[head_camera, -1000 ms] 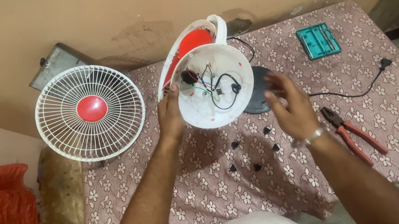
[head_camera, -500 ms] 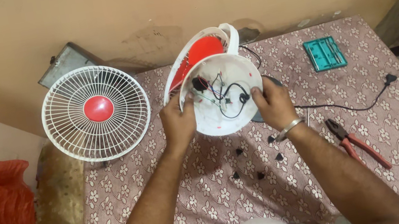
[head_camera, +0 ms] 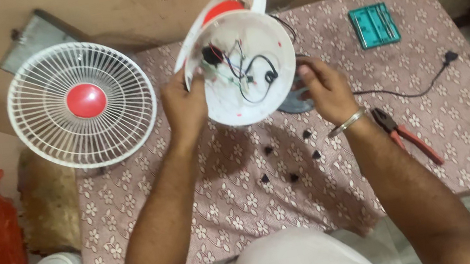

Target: The person disassembles a small electric fan, removes the rear cover, and uses pliers and a screwdriver to manipulate internal components and wires. They then reattach the rear cover and secure it with screws.

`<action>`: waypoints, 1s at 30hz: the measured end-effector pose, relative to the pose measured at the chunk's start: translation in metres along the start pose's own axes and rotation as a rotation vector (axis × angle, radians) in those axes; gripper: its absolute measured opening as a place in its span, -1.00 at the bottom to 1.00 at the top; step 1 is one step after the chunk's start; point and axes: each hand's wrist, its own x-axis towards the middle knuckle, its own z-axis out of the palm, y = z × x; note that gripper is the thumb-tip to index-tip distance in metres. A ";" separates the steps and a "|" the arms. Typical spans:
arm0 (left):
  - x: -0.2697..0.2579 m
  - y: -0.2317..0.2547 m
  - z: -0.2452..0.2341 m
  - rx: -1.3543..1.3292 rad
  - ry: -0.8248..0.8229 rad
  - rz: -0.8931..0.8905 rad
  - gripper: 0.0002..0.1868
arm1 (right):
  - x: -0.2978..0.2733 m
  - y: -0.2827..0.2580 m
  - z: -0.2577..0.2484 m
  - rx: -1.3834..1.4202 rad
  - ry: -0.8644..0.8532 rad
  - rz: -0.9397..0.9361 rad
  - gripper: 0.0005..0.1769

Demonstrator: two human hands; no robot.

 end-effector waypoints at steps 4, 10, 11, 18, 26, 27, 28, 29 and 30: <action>0.011 -0.013 0.006 -0.253 -0.120 -0.291 -0.68 | -0.034 0.031 -0.014 -0.589 -0.047 0.151 -0.66; 0.021 -0.020 0.013 -0.702 -0.349 -0.444 -0.40 | -0.087 0.086 -0.003 -1.076 -0.197 -0.244 -0.63; 0.023 -0.020 0.011 -0.693 -0.368 -0.444 -0.40 | -0.089 0.092 0.000 -1.071 -0.200 -0.212 -0.66; 0.024 -0.013 0.011 -0.501 -0.283 -0.291 -0.54 | -0.100 0.085 -0.017 -0.621 0.108 0.228 -0.77; 0.010 -0.013 0.016 -0.286 -0.039 -0.100 -0.53 | -0.118 0.077 -0.023 -0.150 0.299 0.423 -0.65; 0.009 -0.014 0.015 -0.312 -0.021 -0.070 -0.51 | -0.119 0.077 -0.022 -0.096 0.300 0.428 -0.63; 0.010 -0.014 0.015 -0.309 -0.009 -0.036 -0.51 | -0.118 0.077 -0.022 -0.127 0.288 0.404 -0.65; 0.009 -0.014 0.015 -0.304 0.002 -0.008 -0.50 | -0.118 0.076 -0.021 -0.160 0.274 0.387 -0.67; 0.010 -0.014 0.015 -0.300 0.012 0.021 -0.50 | -0.117 0.076 -0.020 -0.193 0.261 0.369 -0.69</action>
